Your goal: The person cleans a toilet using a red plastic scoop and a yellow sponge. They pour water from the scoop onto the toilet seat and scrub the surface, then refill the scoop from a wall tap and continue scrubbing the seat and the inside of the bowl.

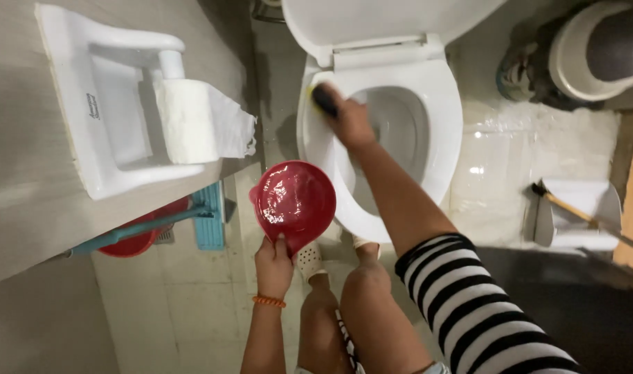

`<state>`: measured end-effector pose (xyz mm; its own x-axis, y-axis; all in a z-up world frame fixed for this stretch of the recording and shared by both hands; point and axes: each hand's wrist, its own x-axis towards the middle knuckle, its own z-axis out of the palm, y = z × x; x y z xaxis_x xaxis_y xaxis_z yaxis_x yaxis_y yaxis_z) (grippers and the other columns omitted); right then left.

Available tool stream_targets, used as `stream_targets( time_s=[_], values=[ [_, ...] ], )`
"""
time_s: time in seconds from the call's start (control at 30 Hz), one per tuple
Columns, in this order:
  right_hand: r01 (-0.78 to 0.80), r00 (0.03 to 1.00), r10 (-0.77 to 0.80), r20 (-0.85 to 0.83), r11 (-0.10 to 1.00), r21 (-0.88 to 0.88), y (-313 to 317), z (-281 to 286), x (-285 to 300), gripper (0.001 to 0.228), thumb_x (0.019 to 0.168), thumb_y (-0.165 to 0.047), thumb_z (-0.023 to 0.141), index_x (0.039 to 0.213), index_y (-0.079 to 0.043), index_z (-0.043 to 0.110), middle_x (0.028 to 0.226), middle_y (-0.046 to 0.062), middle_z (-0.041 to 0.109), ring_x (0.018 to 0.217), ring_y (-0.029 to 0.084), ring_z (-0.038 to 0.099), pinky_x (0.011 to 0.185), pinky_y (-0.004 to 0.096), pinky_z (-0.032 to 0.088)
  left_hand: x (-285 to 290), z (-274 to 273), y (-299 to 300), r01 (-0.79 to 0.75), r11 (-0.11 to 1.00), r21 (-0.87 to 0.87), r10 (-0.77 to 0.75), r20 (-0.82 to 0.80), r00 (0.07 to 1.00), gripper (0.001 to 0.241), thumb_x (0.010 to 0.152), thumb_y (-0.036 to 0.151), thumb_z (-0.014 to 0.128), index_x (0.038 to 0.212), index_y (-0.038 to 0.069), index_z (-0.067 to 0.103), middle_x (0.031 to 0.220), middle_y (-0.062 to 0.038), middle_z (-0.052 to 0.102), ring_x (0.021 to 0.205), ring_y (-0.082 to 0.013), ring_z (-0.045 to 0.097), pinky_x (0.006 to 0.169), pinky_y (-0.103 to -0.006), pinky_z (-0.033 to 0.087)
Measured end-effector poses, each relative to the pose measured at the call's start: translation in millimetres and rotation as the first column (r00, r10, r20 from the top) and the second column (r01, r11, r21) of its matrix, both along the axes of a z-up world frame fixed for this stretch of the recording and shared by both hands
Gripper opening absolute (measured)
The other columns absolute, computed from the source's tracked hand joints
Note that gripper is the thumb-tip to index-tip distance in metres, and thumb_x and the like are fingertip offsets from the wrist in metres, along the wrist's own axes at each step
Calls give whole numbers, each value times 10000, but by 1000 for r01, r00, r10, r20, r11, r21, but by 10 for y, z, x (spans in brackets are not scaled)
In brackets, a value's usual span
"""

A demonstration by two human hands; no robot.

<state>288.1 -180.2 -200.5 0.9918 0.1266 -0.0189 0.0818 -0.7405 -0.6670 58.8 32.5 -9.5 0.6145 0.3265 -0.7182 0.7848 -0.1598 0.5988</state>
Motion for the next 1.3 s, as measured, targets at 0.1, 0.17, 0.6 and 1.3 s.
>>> stream_targets(
  time_s=[0.1, 0.17, 0.6, 1.3],
  values=[
    [139, 988, -141, -62, 990, -26, -228, 527, 243, 768, 871, -151, 776, 1522, -308, 398, 995, 126, 750, 951, 367, 690, 928, 564, 466, 89, -26, -74, -69, 995, -72, 71, 27, 997, 283, 1049, 206, 494, 1014, -38, 633, 704, -71, 638, 546, -138, 595, 488, -302, 518],
    [178, 982, -182, -53, 981, -75, -388, 485, 208, 773, 881, -132, 767, 1533, -309, 393, 994, 129, 747, 970, 372, 688, 942, 567, 464, 164, 84, -177, -58, 994, -89, 60, 15, 998, 252, 1039, 207, 476, 1098, 11, 624, 691, -73, 647, 534, -140, 589, 486, -303, 510],
    [-198, 928, 173, -329, 979, -44, -44, 679, 80, 658, 973, -200, 690, 1566, -348, 446, 1107, 155, 737, 957, 307, 736, 949, 437, 573, 3, -21, -159, 133, 988, 77, -138, 56, 989, 326, 1078, 174, 496, 986, -88, 666, 688, -100, 682, 576, -153, 616, 557, -307, 515],
    [232, 776, -352, -523, 931, -282, -1152, 1037, -2727, 737, 880, -258, 725, 1517, -319, 361, 994, 192, 750, 903, 407, 724, 813, 553, 545, -504, 210, -72, 129, 985, -113, -132, -11, 991, 302, 1053, 230, 497, 1031, -34, 642, 751, -63, 650, 535, -139, 586, 515, -310, 529]
  ],
)
